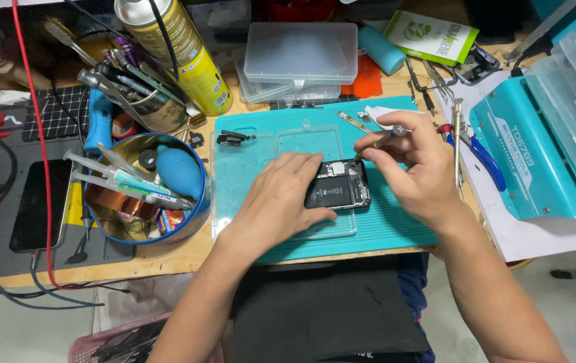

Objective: The person works on a disassembled smartphone at a repair bench. They lift the phone to point at its internals, use a screwdriver to unscrew and re-tighten components inside the chassis, pick small parts from the mat, and continue driving screws into the phone body.

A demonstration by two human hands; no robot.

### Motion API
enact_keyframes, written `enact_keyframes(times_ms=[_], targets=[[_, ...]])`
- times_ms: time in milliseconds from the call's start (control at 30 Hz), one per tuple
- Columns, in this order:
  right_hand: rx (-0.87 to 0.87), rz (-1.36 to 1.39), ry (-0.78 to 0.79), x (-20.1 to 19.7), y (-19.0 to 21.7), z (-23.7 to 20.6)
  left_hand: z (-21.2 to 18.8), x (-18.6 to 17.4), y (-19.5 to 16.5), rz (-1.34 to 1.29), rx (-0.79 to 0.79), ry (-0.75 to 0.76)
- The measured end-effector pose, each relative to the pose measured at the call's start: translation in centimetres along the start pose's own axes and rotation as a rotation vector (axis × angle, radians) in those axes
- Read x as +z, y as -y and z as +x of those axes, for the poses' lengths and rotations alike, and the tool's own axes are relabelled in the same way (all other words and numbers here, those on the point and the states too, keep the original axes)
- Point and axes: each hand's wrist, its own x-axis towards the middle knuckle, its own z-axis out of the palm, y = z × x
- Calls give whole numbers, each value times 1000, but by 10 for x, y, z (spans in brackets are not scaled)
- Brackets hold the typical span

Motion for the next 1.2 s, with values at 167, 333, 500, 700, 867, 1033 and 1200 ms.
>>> enact_keyframes(times_ms=[167,333,500,700,867,1033,1200], targets=[[-95,-133,47,12,-2,4,0,0,0,-17,-5,-3],[-131,-169,96,22,-3,8,-5,-3,2,-9,17,-38],[-143,-163,114,25,0,11,-9,-7,6,-9,-22,-19],[-23,-187,103,12,4,15,-6,-3,6,3,12,-45],[152,-208,265,16,3,24,-1,0,5,21,-2,8],[597,173,172,21,5,31,-1,-1,5,37,-32,58],[90,-571,122,4,-2,34,-8,-2,8,50,-25,24]])
